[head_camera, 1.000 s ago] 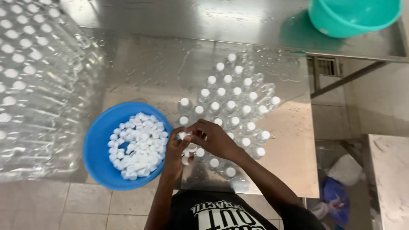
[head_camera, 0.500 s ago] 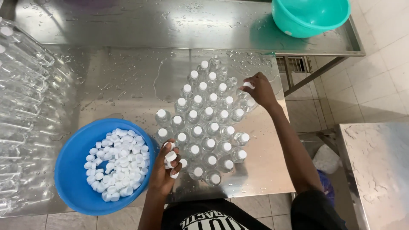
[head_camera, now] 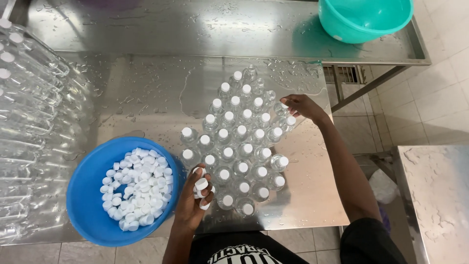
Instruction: The person takes white bottle caps from a blue basin and screws them onto clear plastic bottles arranged on a stainless steel table. The person handles the bottles and caps by hand, working through the rows of bottles to secure the lids.
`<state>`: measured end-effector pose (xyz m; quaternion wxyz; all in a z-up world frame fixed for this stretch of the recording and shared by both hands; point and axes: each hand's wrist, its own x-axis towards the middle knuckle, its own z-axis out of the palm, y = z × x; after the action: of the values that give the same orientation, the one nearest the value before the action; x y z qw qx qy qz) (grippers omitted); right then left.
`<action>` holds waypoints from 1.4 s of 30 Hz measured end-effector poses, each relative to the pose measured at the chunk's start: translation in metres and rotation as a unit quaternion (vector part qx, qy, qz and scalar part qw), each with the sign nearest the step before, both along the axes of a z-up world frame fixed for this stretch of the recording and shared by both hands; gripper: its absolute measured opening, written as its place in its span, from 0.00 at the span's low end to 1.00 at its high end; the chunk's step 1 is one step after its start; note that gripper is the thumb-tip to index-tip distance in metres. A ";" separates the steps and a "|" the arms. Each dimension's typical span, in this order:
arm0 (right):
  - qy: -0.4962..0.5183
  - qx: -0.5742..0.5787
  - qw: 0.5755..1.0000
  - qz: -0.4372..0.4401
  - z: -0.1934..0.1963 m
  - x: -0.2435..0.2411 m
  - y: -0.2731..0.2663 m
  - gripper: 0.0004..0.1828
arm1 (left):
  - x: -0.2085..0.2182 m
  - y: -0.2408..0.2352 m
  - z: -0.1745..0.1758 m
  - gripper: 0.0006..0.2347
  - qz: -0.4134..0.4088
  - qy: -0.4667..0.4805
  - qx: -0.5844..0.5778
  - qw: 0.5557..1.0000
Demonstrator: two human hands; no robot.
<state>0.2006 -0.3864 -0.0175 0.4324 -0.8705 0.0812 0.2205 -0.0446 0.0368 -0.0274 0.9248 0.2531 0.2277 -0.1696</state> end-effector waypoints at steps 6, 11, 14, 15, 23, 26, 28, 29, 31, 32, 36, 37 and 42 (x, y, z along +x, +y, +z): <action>-0.034 0.022 0.999 0.008 0.001 -0.007 0.006 0.24 | 0.004 -0.014 0.019 0.20 -0.028 0.011 0.025 0.999; -0.058 0.005 0.997 0.046 -0.014 0.007 -0.010 0.17 | 0.014 -0.032 0.035 0.27 -0.067 -0.037 -0.002 0.997; -0.074 -0.071 0.993 0.064 -0.018 0.009 -0.009 0.17 | 0.010 -0.042 0.035 0.28 -0.087 -0.058 -0.001 0.995; -0.094 -0.136 0.984 0.063 -0.018 0.008 -0.009 0.20 | 0.010 -0.044 0.035 0.26 -0.101 -0.064 0.020 0.993; -0.137 0.076 0.950 0.270 0.108 -0.151 0.138 0.26 | -0.001 -0.064 0.014 0.24 -0.141 -0.064 -0.030 0.987; -0.149 0.089 0.928 0.331 0.094 -0.163 0.149 0.24 | 0.000 -0.062 0.012 0.24 -0.163 -0.071 -0.042 0.983; -0.151 0.089 0.924 0.341 0.083 -0.163 0.146 0.22 | -0.004 -0.062 0.020 0.24 -0.166 -0.076 -0.047 0.982; -0.129 0.149 0.924 0.327 0.081 -0.164 0.144 0.21 | -0.004 -0.061 0.024 0.25 -0.182 -0.082 -0.053 0.978; -0.107 0.205 0.923 0.307 0.078 -0.167 0.142 0.21 | -0.005 -0.058 0.035 0.26 -0.203 -0.089 -0.062 0.973; -0.076 0.232 0.924 0.293 0.076 -0.168 0.142 0.21 | -0.005 -0.057 0.041 0.25 -0.208 -0.095 -0.059 0.972; 0.033 0.219 0.935 0.276 0.079 -0.169 0.140 0.14 | -0.003 -0.056 0.061 0.36 -0.234 -0.104 -0.091 0.962; 0.032 0.219 0.936 0.273 0.081 -0.164 0.135 0.14 | -0.004 -0.057 0.057 0.36 -0.237 -0.104 -0.091 0.962; -0.190 -0.113 0.937 0.269 0.088 -0.112 0.102 0.30 | -0.001 -0.060 0.034 0.33 -0.157 -0.061 -0.058 0.984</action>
<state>0.0882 -0.2848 0.0707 0.2629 -0.9286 -0.2157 0.1484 -0.0461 -0.0230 0.0061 0.9121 0.2410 0.1185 -0.3098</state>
